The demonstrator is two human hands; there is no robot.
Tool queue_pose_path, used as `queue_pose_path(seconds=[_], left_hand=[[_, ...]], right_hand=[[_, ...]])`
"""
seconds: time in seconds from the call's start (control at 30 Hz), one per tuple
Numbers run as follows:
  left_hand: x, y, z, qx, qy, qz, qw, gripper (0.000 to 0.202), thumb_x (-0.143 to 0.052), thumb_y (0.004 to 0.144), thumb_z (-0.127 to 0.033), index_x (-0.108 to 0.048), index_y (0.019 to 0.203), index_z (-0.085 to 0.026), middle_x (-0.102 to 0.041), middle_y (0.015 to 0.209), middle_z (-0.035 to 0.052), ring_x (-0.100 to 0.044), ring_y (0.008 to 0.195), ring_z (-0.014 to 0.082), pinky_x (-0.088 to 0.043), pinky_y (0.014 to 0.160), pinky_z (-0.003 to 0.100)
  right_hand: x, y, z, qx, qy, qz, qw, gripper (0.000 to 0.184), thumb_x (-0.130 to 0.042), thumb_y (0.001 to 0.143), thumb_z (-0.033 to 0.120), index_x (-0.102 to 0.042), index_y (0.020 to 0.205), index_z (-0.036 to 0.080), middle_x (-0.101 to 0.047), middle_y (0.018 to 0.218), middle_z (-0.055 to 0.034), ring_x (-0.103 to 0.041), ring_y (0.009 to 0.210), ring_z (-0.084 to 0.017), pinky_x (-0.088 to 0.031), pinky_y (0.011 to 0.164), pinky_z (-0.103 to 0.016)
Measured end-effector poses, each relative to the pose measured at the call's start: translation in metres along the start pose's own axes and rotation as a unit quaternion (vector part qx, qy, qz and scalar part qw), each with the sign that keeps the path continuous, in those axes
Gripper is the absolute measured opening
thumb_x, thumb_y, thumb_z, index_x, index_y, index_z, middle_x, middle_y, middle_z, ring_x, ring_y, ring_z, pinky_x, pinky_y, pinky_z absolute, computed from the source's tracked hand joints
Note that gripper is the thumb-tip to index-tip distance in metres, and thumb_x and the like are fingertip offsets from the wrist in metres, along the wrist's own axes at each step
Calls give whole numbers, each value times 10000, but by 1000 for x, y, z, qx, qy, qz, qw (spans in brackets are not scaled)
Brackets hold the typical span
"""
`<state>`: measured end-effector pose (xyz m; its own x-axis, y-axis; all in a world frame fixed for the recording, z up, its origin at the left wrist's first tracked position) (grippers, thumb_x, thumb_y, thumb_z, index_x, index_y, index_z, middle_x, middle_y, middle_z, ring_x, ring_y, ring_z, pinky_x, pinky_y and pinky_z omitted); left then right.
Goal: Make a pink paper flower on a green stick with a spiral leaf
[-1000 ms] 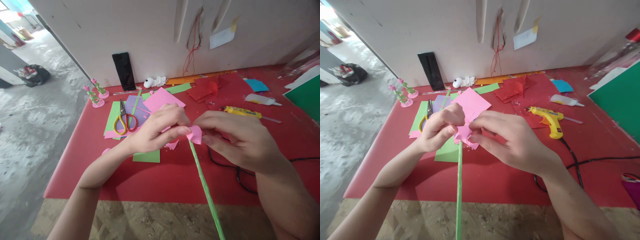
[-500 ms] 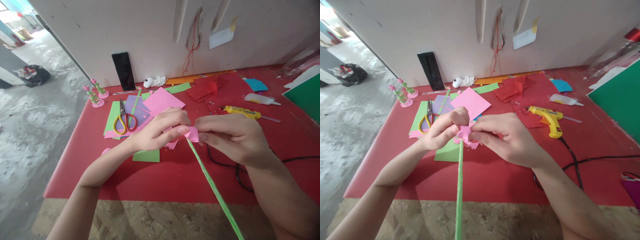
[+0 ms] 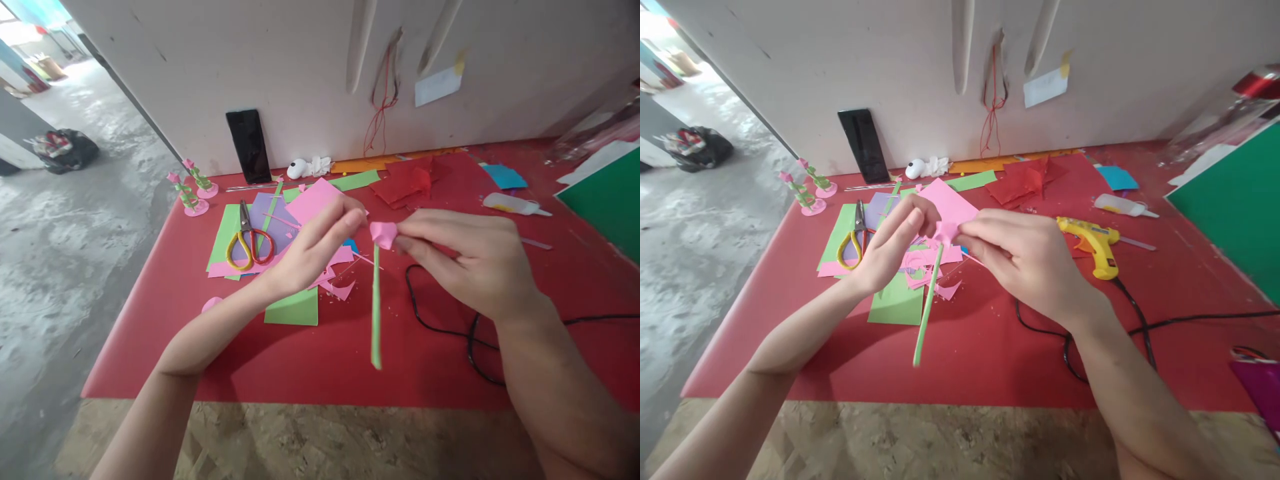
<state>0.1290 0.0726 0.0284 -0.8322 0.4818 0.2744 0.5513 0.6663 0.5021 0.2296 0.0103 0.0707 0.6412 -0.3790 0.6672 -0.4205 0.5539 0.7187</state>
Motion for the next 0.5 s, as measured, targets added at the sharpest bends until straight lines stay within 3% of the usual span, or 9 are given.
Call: queue_pose_path(seconds=[0.1, 0.2, 0.37, 0.5], left_hand=[[-3, 0, 11, 74, -39, 2, 996, 294, -378, 976, -364, -565, 819, -201, -589, 814, 11, -584, 820, 102, -506, 799, 238], [-5, -1, 11, 92, -45, 12, 995, 238, -464, 937, -372, -609, 858, -200, -636, 879, 13, -595, 867, 106, -500, 819, 235], [-1, -2, 8, 90, -21, -23, 995, 133, -618, 848, -316, -623, 847, -184, -622, 807, -9, -584, 804, 86, -493, 780, 216], [1, -2, -4, 27, 4, -49, 998, 134, -685, 804, -284, -621, 803, -167, -646, 777, -7, -605, 754, 82, -507, 737, 214]], right_hand=[[5, -1, 3, 50, -141, -13, 989, 93, -574, 879, 92, -593, 821, 162, -659, 688, -25, -590, 626, -100, -436, 554, -217], [5, -3, 8, 76, -206, -7, 976, 93, -585, 866, 78, -593, 829, 164, -660, 676, -18, -589, 601, -108, -396, 507, -240], [1, -3, 16, 85, -224, 1, 971, 132, -565, 880, 108, -602, 771, 170, -648, 636, -11, -586, 543, -122, -335, 430, -274], [0, -2, 21, 96, -202, 9, 975, 73, -591, 852, 78, -620, 800, 120, -663, 657, -48, -609, 558, -151, -357, 427, -292]])
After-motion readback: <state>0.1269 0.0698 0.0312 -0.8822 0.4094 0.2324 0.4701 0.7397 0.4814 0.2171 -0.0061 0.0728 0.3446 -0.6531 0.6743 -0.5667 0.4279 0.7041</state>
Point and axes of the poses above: each hand's wrist, its own y-axis towards the middle knuckle, its own x-axis out of the back of the hand, z = x × y, the point moved 9 cm from there along y, towards the middle knuckle
